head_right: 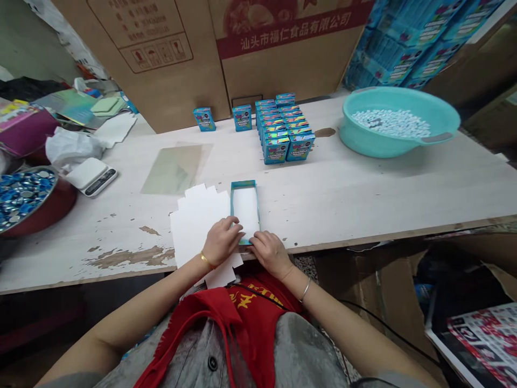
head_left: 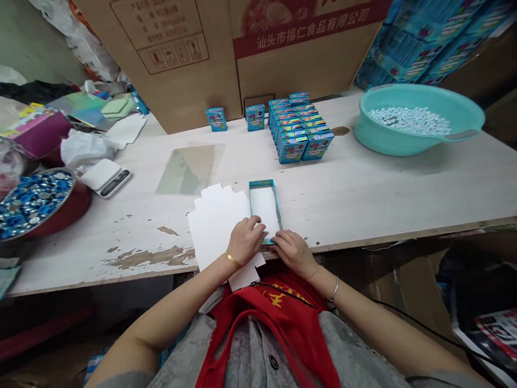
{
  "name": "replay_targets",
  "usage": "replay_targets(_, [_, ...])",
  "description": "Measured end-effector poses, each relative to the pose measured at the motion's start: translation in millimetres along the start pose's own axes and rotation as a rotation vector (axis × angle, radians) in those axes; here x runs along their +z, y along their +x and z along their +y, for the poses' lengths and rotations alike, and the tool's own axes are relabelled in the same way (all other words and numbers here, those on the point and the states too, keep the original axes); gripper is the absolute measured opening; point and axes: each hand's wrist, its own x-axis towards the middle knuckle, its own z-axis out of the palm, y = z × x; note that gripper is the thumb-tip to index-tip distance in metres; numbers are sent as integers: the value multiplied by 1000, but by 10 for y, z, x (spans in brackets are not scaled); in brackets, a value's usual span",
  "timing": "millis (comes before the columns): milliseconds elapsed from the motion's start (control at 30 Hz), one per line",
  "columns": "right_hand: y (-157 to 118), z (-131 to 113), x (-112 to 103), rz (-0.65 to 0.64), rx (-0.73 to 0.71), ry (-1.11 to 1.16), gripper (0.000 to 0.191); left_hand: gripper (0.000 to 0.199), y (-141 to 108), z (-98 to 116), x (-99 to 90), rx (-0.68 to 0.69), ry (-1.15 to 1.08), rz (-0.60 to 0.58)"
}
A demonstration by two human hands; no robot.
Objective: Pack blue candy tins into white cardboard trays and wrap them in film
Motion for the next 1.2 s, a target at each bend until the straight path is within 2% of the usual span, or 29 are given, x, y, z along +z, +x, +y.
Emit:
replay_targets(67, [58,-18,-20,-61,6,12,18,22,-53,18,-36,115,96,-38])
replay_targets(133, [119,-42,-44,-94,15,42,18,19,-85,41,-57,156,134,-130])
replay_targets(233, [192,-69,-85,-139,53,114,16,17,-32,73,-102,82,130,-257])
replay_targets(333, [221,-78,-131,-150,118,273,10,17,140,84,-199,9,95,-386])
replay_targets(433, [242,-76,-126,-61,230,411,50,19,334,66,-281,-14,63,-519])
replay_targets(500, [297,-61,-63,28,395,437,66,18,414,46,-293,-13,54,-590])
replay_targets(600, [460,-7,73,58,625,415,68,14,414,48,-311,3,75,-648])
replay_targets(667, [577,52,123,-4,640,371,63,19,387,81,-397,9,100,-648])
replay_targets(733, [644,130,108,-28,599,321,63,23,447,116,-565,-2,78,-557])
replay_targets(767, [650,175,80,-7,585,302,65,25,542,123,-668,-2,45,-455])
replay_targets(833, [613,277,3,58,584,276,67,31,900,96,-866,50,-21,-159])
replay_targets(900, [541,388,-70,109,621,258,65,44,1462,5,-986,143,-6,109])
replay_targets(933, [507,444,-96,127,648,248,63,58,1789,-60,-1002,173,42,172])
replay_targets(967, [478,500,-113,140,678,237,62,78,2121,-132,-988,174,97,174])
replay_targets(1033, [446,599,-124,157,730,220,61,113,2725,-275,-893,121,185,63])
replay_targets(1067, [442,641,-120,163,748,217,61,124,2963,-337,-827,92,216,-10])
replay_targets(1133, [454,703,-104,170,768,218,61,132,3267,-427,-690,55,255,-111])
replay_targets(1200, [479,739,-86,184,775,218,61,127,3345,-461,-579,51,284,-129])
